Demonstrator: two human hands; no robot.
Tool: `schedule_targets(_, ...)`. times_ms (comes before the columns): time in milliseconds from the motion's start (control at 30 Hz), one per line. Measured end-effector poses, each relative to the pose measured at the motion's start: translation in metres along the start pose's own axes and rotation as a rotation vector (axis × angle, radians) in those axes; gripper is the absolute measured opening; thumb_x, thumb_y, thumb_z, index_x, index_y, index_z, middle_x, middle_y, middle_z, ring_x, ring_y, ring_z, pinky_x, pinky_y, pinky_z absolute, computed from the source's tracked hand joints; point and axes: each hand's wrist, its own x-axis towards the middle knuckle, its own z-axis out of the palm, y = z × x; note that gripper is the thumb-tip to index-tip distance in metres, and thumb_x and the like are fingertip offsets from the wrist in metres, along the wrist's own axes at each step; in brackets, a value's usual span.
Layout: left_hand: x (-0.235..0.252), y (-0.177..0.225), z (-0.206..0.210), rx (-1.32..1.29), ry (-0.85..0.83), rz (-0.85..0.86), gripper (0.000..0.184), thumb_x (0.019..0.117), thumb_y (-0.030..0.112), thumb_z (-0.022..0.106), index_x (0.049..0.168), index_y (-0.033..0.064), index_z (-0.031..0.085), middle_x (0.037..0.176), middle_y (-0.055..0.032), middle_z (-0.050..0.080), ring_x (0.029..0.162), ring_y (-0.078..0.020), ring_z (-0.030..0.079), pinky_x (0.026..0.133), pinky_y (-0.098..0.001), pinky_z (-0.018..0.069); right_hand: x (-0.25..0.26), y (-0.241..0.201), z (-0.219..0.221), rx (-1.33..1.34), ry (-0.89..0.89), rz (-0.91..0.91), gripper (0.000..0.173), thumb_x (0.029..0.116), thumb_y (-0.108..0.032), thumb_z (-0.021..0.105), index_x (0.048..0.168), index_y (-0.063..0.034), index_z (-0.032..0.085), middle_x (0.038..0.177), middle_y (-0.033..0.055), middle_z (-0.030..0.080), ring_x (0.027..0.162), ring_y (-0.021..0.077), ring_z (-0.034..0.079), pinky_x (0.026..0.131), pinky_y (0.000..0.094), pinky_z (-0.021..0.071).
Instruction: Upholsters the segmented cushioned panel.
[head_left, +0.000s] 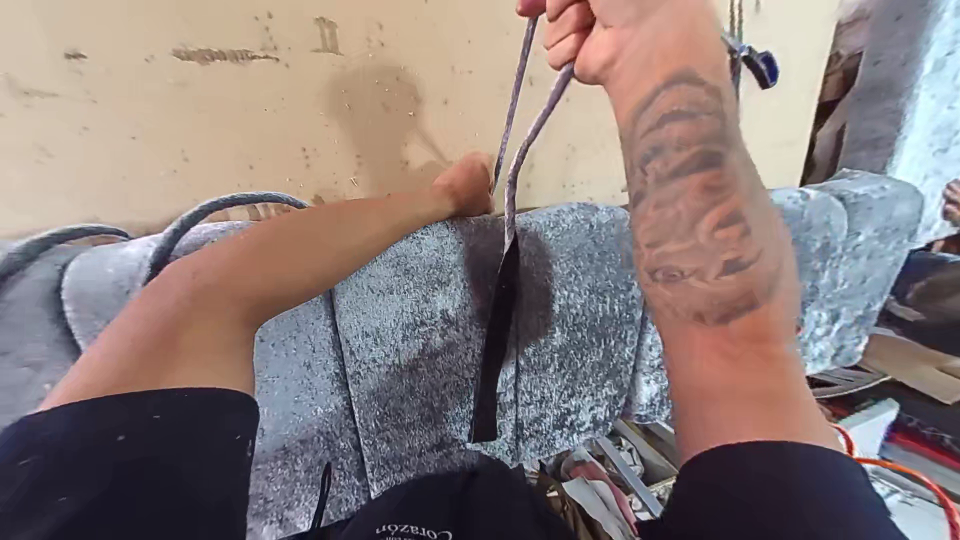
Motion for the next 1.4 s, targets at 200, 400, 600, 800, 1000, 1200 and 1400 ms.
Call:
schedule_targets(200,-0.008,0.014,-0.005,0.137,0.023,0.067,0.033,0.0914,0.03,0.065,0.073,0.0027,0.065,0.081,-0.018,0.066,0.083,-0.0378,0.067,0.068,-0.061,0.0522,-0.186,-0.038,-0.094,-0.823,-0.255,-0.458,0.015,0.101,-0.029,0.063,0.09,-0.0231,0.071,0.069,-0.0161,0.06,0.055,-0.0053,0.049,0.05,0.0147,0.042)
schedule_targets(400,-0.058,0.076,-0.023,0.475,0.006,-0.023,0.031,0.099,0.032,0.059,0.095,0.004,0.071,0.102,-0.0245,0.07,0.1,-0.0477,0.068,0.075,-0.0701,0.0514,-0.426,0.013,-0.121,-1.293,-0.177,-0.512,0.029,0.1016,-0.026,0.053,0.095,-0.0068,0.075,0.071,0.0073,0.067,0.062,0.0201,0.064,0.052,0.0398,0.0512)
schedule_targets(600,-0.24,0.16,0.035,-0.043,-0.118,0.016,0.052,0.1033,0.051,0.055,0.127,0.0069,0.071,0.104,-0.0111,0.077,0.095,-0.0268,0.074,0.087,-0.0524,0.0593,-0.523,0.12,-0.094,-1.542,-0.323,-0.547,0.02,0.0958,-0.008,0.05,0.088,0.0004,0.065,0.059,0.01,0.057,0.049,0.0286,0.059,0.042,0.0413,0.0453)
schedule_targets(800,-0.307,0.227,0.202,-1.363,0.013,-0.219,0.035,0.11,0.018,0.048,0.127,-0.01,0.062,0.11,-0.0179,0.075,0.097,-0.0274,0.076,0.09,-0.0431,0.0633,-0.545,0.296,-0.061,-1.468,-0.026,-0.639,0.015,0.0818,-0.003,0.057,0.067,-0.0005,0.059,0.057,0.012,0.054,0.045,0.0293,0.057,0.038,0.0427,0.0441)
schedule_targets(1000,-0.326,0.231,0.331,-1.308,0.423,-0.212,0.03,0.1101,0.012,0.045,0.117,-0.0089,0.065,0.092,-0.0129,0.074,0.083,-0.0219,0.074,0.079,-0.0383,0.0639,-0.556,0.435,-0.078,-0.836,-0.091,-0.327,0.015,0.0917,-0.008,0.061,0.099,0.0001,0.072,0.083,0.019,0.071,0.076,0.0386,0.072,0.065,0.0588,0.0573)
schedule_targets(1200,-0.34,0.256,0.41,-1.391,0.651,-0.33,0.027,0.1048,0.012,0.059,0.119,-0.0098,0.067,0.093,-0.0155,0.074,0.077,-0.0223,0.074,0.074,-0.0368,0.0646,-0.557,0.508,-0.095,0.148,-0.265,-0.151,0.033,0.1105,-0.013,0.035,0.096,-0.0022,0.061,0.076,-0.0001,0.063,0.068,0.0103,0.064,0.068,0.0332,0.0593)
schedule_targets(1400,-0.357,0.255,0.413,-0.7,0.898,-0.334,0.024,0.0981,0.027,0.072,0.104,0.0042,0.076,0.085,-0.0063,0.077,0.07,-0.0155,0.074,0.068,-0.0346,0.0653,-0.54,0.496,-0.105,-0.249,-0.122,-0.253,0.025,0.1056,-0.023,0.054,0.112,-0.0036,0.069,0.094,0.008,0.072,0.086,0.0176,0.07,0.082,0.0413,0.0599)
